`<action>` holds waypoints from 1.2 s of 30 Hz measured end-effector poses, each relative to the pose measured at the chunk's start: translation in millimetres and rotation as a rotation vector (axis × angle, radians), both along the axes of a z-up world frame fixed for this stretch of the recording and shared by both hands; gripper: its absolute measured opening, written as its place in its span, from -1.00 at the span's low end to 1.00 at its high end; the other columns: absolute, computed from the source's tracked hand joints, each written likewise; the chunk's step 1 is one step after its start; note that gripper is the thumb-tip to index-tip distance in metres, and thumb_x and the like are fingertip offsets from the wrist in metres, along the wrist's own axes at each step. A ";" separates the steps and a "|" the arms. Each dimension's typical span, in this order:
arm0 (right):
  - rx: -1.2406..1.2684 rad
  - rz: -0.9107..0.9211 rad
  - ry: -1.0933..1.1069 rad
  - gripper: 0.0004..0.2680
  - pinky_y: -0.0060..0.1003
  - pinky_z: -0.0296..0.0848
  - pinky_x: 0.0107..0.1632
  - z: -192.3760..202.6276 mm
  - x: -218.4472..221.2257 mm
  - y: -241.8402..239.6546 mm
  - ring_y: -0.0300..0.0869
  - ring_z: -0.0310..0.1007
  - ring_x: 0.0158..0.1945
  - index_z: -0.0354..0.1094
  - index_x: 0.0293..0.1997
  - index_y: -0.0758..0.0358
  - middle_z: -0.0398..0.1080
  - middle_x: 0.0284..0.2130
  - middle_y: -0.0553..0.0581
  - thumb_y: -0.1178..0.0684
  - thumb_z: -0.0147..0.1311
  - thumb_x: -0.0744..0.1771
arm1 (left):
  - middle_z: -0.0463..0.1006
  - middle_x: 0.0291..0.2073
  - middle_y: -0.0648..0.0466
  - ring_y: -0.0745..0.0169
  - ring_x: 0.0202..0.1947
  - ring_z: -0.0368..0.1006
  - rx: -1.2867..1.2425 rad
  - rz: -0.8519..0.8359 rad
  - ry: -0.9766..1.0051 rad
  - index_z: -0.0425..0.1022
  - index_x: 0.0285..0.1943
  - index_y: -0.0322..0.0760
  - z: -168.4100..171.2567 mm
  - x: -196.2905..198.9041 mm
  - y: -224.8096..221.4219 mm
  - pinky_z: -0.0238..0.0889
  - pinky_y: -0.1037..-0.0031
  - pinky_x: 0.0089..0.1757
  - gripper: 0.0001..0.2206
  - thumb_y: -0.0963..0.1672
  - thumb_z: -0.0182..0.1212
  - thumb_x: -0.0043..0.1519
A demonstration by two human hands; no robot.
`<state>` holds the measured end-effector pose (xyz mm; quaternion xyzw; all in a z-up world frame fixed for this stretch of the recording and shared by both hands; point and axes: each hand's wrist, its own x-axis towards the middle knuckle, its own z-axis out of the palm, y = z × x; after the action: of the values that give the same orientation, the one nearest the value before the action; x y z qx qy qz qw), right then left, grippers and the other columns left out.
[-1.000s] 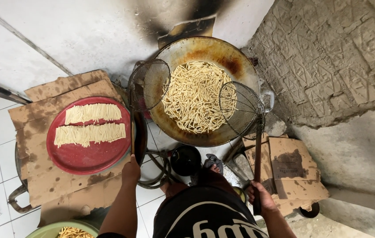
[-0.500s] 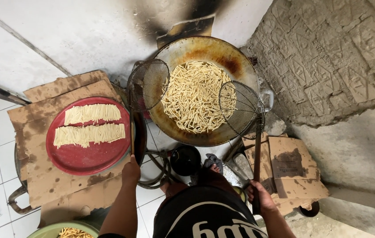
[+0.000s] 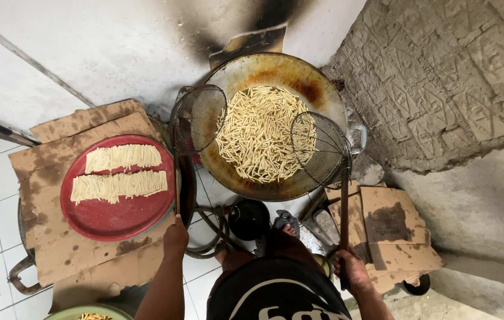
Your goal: Frying a large batch of noodles in a wok using a metal strainer to stir and flip them.
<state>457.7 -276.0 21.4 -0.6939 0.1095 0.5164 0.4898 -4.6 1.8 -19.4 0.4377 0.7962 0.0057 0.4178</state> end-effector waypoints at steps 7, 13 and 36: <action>-0.024 0.025 -0.081 -0.86 -0.35 0.18 -0.58 38.6 15.1 75.2 -0.18 0.16 -0.61 0.34 0.00 0.35 0.23 -0.58 0.09 0.26 0.02 0.35 | 0.57 0.02 -0.42 -0.48 0.04 0.49 0.031 -0.082 0.018 0.48 0.16 -0.54 -48.8 -20.4 -7.6 0.29 -0.09 0.00 -0.31 0.11 -0.49 0.48; -0.277 0.440 -0.420 -0.59 -0.41 0.09 -0.52 59.5 62.8 223.6 -0.29 0.01 -0.57 0.13 0.51 0.00 0.52 -0.10 0.20 0.09 -0.10 0.41 | 0.65 -0.06 -0.41 -0.46 0.07 0.50 -0.046 -0.008 0.071 0.61 0.02 -0.57 11.6 -4.6 -8.5 0.25 -0.05 0.07 -0.22 0.15 -0.49 0.46; -0.223 0.520 -0.307 -0.48 -0.40 0.23 -0.57 81.3 35.7 243.4 -0.28 0.18 -0.57 0.08 0.52 0.08 0.51 -0.04 0.15 0.23 0.04 0.33 | 0.59 0.04 -0.46 -0.60 0.10 0.44 -0.048 -0.059 0.171 0.56 0.12 -0.51 -4.7 -20.2 -26.8 0.21 -0.14 0.08 -0.24 0.15 -0.53 0.48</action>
<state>493.4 -32.6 102.6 -0.8178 -0.0907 0.4985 0.2729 -24.8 -25.0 -24.1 0.4496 0.8157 -0.0631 0.3586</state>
